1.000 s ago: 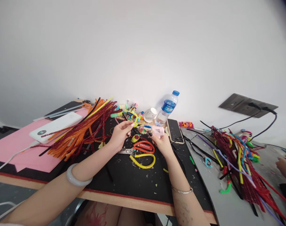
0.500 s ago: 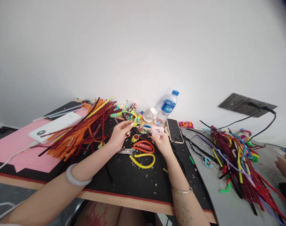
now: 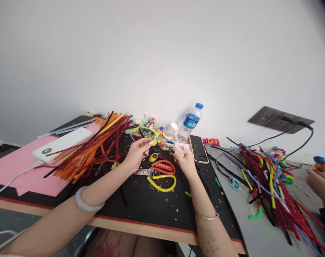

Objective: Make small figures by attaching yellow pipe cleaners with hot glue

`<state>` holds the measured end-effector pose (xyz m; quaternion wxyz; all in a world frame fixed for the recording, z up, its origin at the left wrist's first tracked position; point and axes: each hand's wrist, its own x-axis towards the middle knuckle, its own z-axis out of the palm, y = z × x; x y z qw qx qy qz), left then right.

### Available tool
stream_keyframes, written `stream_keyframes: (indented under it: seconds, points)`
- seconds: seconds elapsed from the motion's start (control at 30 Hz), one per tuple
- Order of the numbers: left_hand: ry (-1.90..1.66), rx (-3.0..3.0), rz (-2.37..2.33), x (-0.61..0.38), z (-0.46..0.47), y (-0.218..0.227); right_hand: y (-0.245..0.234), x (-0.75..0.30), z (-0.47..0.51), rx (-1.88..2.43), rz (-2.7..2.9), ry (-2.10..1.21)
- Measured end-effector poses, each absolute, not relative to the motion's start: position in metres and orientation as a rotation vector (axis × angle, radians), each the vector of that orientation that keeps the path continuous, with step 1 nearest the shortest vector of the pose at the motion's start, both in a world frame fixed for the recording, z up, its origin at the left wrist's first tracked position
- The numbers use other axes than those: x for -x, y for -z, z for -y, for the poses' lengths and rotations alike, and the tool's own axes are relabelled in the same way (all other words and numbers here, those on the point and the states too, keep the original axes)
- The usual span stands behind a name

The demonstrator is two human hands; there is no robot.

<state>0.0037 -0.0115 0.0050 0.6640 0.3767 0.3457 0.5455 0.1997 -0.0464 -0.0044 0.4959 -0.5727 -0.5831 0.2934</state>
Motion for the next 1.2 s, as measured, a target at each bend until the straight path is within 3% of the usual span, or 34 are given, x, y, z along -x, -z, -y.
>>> stream_keyframes:
  seconds: [0.2,0.5,0.73,0.83,0.93,1.03,1.2]
  points:
    - [-1.205,-0.916,-0.787,-0.004,0.011,-0.002,0.000,-0.199,0.047,1.415,1.408,-0.620]
    - [-1.241,-1.080,-0.829,-0.005,0.013,-0.003,-0.007,-0.204,0.051,1.814,1.679,-0.148]
    - [-1.187,-1.267,-0.845,-0.006,0.019,-0.009,-0.006,-0.200,0.052,2.047,1.663,-0.076]
    - [-1.107,-1.379,-0.829,-0.007,0.022,-0.010,-0.010,-0.196,0.053,1.664,1.622,-0.190]
    - [-0.987,-1.527,-0.763,-0.009,0.025,-0.008,-0.011,-0.191,0.054,1.327,1.531,-0.561]
    - [-0.953,-1.584,-0.725,-0.011,0.025,-0.004,-0.008,-0.185,0.053,1.227,1.412,-0.780]
    - [-0.993,-1.451,-0.748,-0.010,0.020,-0.002,-0.006,-0.181,0.052,1.227,1.274,-0.783]
